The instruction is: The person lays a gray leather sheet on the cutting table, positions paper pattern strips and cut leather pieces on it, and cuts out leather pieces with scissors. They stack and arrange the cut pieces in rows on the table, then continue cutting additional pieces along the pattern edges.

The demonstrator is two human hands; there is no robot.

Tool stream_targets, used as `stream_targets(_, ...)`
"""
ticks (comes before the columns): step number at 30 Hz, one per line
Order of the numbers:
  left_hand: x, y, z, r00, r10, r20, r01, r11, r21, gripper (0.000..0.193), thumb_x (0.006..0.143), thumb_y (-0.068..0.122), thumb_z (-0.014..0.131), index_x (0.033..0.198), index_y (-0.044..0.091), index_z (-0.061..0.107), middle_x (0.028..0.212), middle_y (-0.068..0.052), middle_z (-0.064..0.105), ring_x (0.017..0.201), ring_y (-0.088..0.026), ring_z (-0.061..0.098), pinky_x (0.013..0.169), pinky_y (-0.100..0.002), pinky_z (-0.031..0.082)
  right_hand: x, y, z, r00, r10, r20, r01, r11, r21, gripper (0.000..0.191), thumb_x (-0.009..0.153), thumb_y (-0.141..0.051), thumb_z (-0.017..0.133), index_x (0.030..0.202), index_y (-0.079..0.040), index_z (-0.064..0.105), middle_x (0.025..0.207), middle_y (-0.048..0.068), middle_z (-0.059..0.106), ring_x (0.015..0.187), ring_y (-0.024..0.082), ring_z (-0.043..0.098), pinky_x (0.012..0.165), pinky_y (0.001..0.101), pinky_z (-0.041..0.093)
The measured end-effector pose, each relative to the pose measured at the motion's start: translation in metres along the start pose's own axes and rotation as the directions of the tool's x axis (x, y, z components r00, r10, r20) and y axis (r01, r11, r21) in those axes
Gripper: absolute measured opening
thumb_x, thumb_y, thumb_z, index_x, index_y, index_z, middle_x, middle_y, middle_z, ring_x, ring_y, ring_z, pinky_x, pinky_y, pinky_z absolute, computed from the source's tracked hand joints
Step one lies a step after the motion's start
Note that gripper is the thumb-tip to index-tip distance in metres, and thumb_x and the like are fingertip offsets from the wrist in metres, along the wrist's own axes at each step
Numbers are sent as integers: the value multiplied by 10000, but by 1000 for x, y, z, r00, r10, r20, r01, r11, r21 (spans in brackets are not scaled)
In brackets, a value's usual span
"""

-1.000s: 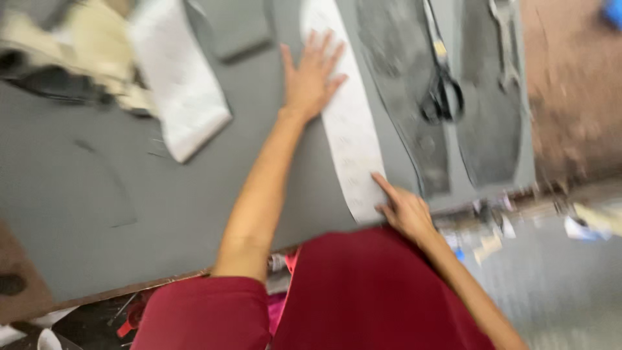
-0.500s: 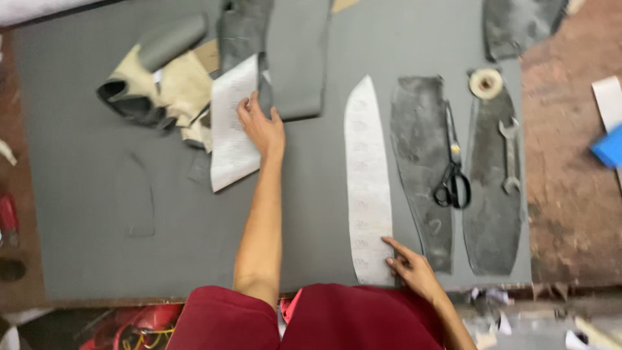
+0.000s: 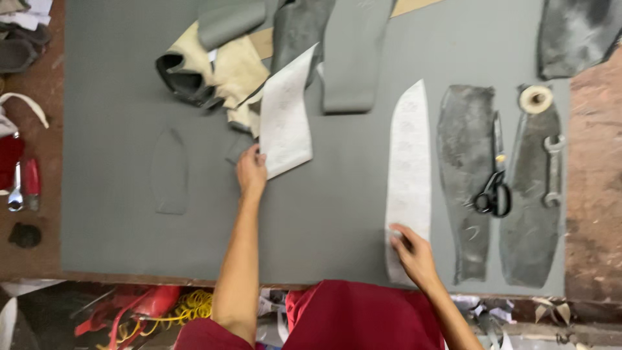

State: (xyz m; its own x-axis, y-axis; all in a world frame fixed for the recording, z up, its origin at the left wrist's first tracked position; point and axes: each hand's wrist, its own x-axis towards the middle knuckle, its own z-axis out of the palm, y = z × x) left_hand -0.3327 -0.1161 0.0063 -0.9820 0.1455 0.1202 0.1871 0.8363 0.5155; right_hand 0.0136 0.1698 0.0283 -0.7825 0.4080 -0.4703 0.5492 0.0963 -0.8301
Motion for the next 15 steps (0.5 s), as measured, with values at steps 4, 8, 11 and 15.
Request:
stream_targets(4,-18,-35,-21,963,-55,263,180,857,-482,189,985,124,651,1162,57,663,975,-28,693,896,-173,635,807,-310,516,21,-43,92,994,-30,103,41,994,-99,351,951,-230,662,1272,-89,687,743,43,622,614,134,565,621,302,505)
stream_targets(8,-63,-40,-55,835,51,548,429,565,-705,222,1017,141,649,1217,68,586,1059,9,591,1018,-109,535,903,-290,459,45,-76,172,994,-12,105,-17,963,267,417,1009,-255,612,1342,-5,622,1015,115,633,856,201,610,772,349,525)
stream_targets(11,-101,-40,-78,650,94,754,715,259,-649,374,1000,174,643,1346,58,563,1191,-88,674,1132,-175,602,1010,-360,479,59,-95,196,985,-34,170,-30,932,360,463,1057,-270,569,1373,68,592,1226,180,658,1059,260,637,897,387,521)
stream_targets(15,-131,-68,-95,459,200,866,884,-12,-466,582,929,195,675,1454,105,440,1396,-90,604,1314,-214,569,1126,-416,450,43,-123,208,894,206,398,-384,810,443,510,947,-292,656,1327,47,620,1161,196,740,1001,287,722,867,402,594)
